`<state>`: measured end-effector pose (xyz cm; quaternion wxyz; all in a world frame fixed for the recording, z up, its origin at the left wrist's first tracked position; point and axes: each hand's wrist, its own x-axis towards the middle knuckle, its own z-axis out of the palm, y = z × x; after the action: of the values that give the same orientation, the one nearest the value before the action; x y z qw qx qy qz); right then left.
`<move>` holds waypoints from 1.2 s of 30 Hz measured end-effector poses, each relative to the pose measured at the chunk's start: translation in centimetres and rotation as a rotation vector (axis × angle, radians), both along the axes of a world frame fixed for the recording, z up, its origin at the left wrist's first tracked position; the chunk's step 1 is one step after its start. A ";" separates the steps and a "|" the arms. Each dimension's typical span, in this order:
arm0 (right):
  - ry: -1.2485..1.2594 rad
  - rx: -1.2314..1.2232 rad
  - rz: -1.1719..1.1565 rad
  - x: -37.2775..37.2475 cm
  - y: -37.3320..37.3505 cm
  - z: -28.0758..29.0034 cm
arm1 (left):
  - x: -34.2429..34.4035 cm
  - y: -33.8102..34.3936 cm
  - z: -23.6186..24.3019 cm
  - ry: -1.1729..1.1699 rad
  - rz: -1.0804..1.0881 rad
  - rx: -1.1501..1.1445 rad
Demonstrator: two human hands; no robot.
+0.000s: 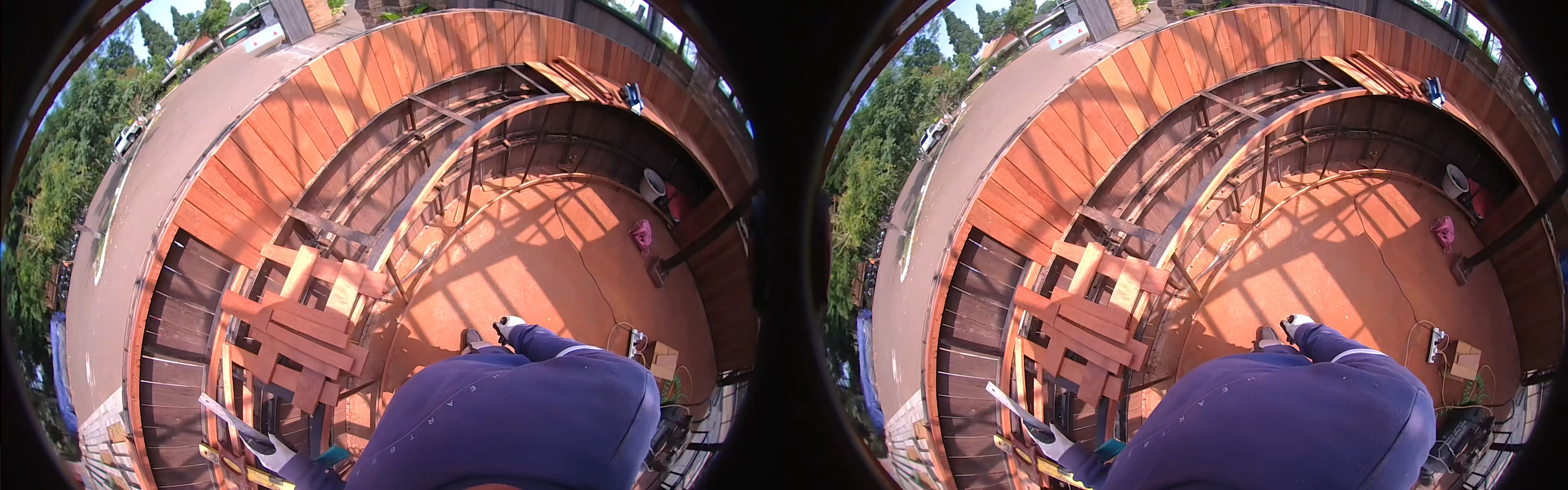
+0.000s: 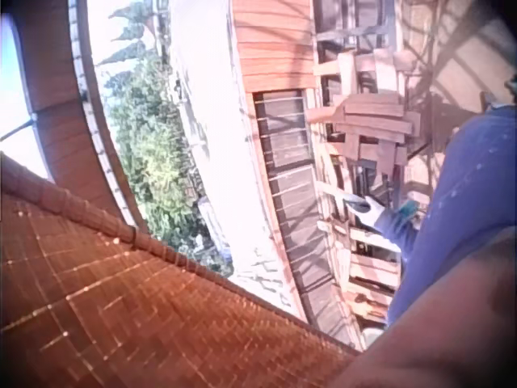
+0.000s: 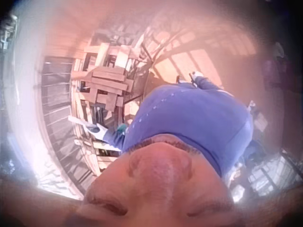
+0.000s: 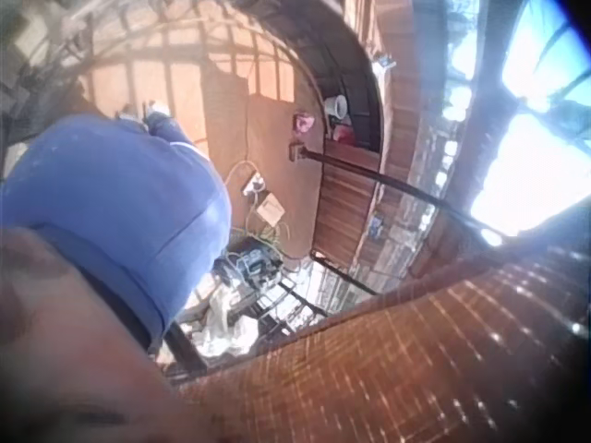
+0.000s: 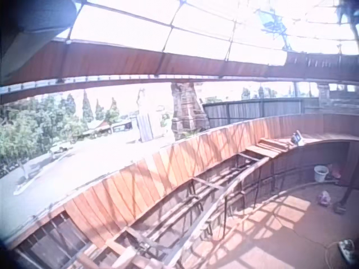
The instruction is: The person carries wooden planks to a curved wooden deck and places them into an open section. They then use a square tool and a pencil to mark measurements on the planks.
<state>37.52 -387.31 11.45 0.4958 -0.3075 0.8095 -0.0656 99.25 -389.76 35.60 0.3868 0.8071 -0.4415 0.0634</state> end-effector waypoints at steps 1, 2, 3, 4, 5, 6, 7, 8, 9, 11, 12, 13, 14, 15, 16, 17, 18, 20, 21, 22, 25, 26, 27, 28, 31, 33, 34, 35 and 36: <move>0.032 -0.010 0.075 -0.6 0.0 -0.4 | 0.6 -1.3 0.2 0.250 -0.183 -0.151; 0.152 -0.096 0.136 -1.6 1.2 -1.1 | -2.4 -2.9 2.5 0.286 -0.311 -0.190; 0.156 -0.084 0.126 -2.2 1.2 -0.4 | -5.2 -3.9 4.8 0.324 -0.426 -0.230; 0.135 -0.159 0.036 -3.6 1.8 -2.9 | -8.4 -5.3 7.1 0.233 -0.718 -0.337; 0.066 -0.187 -0.081 -3.4 2.6 -1.8 | -11.3 -5.9 8.7 0.372 -0.727 -0.295; 0.010 -0.221 -0.199 -4.0 2.9 0.6 | -14.1 -6.3 9.3 0.520 -0.735 -0.257; -0.097 -0.257 -0.274 -5.4 4.2 0.1 | -15.8 -8.0 8.5 0.424 -0.781 -0.262; -0.167 -0.257 -0.337 -6.9 5.1 -0.6 | -19.3 -8.8 9.3 0.447 -1.004 -0.284; -0.168 -0.267 -0.343 -8.3 6.2 0.0 | -22.3 -9.1 9.0 0.601 -1.026 -0.188; -0.108 -0.312 -0.344 -11.7 9.7 0.1 | -29.4 -10.0 8.0 0.898 -1.115 -0.053; -0.090 -0.322 -0.363 -15.4 12.5 -4.0 | -33.9 -10.7 7.4 1.043 -1.181 -0.016; -0.120 -0.255 -0.477 -18.0 14.5 -3.9 | -38.4 -11.1 6.2 1.112 -1.242 -0.005; -0.158 -0.176 -0.592 -19.6 16.8 -3.5 | -42.3 -11.1 5.5 1.179 -1.294 0.020; -0.139 -0.113 -0.661 -21.1 19.6 -4.6 | -45.8 -11.0 5.6 1.181 -1.397 0.082; -0.105 -0.051 -0.739 -23.5 22.7 -5.9 | -49.8 -11.3 5.5 1.196 -1.509 0.144; -0.081 0.061 -0.740 -25.9 26.7 -8.4 | -53.5 -11.5 5.3 1.280 -1.571 0.114; -0.059 0.166 -0.710 -27.5 27.8 -8.0 | -56.4 -11.0 6.8 1.149 -1.605 0.164; -0.067 0.064 -0.983 -28.2 30.4 -5.7 | -60.7 -12.5 6.4 0.920 -1.695 0.099; -0.093 0.072 -1.008 -29.0 31.3 -5.5 | -62.5 -13.4 6.1 0.813 -1.721 0.036; -0.120 0.079 -1.031 -30.0 32.1 -5.5 | -64.6 -14.4 5.7 1.179 -1.830 0.076; -0.217 0.145 -1.220 -31.3 33.6 -8.2 | -73.4 -15.3 7.4 1.315 -1.991 0.015; -0.238 0.133 -1.245 -31.5 33.0 -9.5 | -75.2 -16.4 6.4 1.338 -1.834 0.076; -0.138 0.130 -1.031 -31.9 31.5 -9.3 | -77.6 -17.7 5.6 1.357 -1.874 0.022; -0.049 0.141 -0.830 -32.3 30.4 -10.2 | -80.0 -19.0 5.0 1.375 -1.912 -0.034; 0.147 0.154 -0.403 -34.5 26.9 -11.7 | -87.9 -21.3 5.8 1.204 -1.821 0.044; 0.131 0.134 -0.503 -37.1 23.8 -11.4 | -92.7 -24.1 5.4 1.245 -1.746 0.218; 0.123 0.140 -0.578 -38.5 22.2 -10.9 | -94.1 -26.9 3.6 1.415 -1.760 0.398; 0.081 0.087 -0.714 -40.7 20.3 -9.6 | -96.3 -28.1 4.2 1.156 -1.852 0.262; 0.040 0.040 -0.867 -42.7 19.1 -8.2 | -99.3 -28.3 5.3 0.900 -1.930 0.143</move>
<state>-5.22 -368.26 3.26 0.4127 0.0697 0.8742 -0.2461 -0.06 -418.08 40.94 0.3526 0.0859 -0.7131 -0.5998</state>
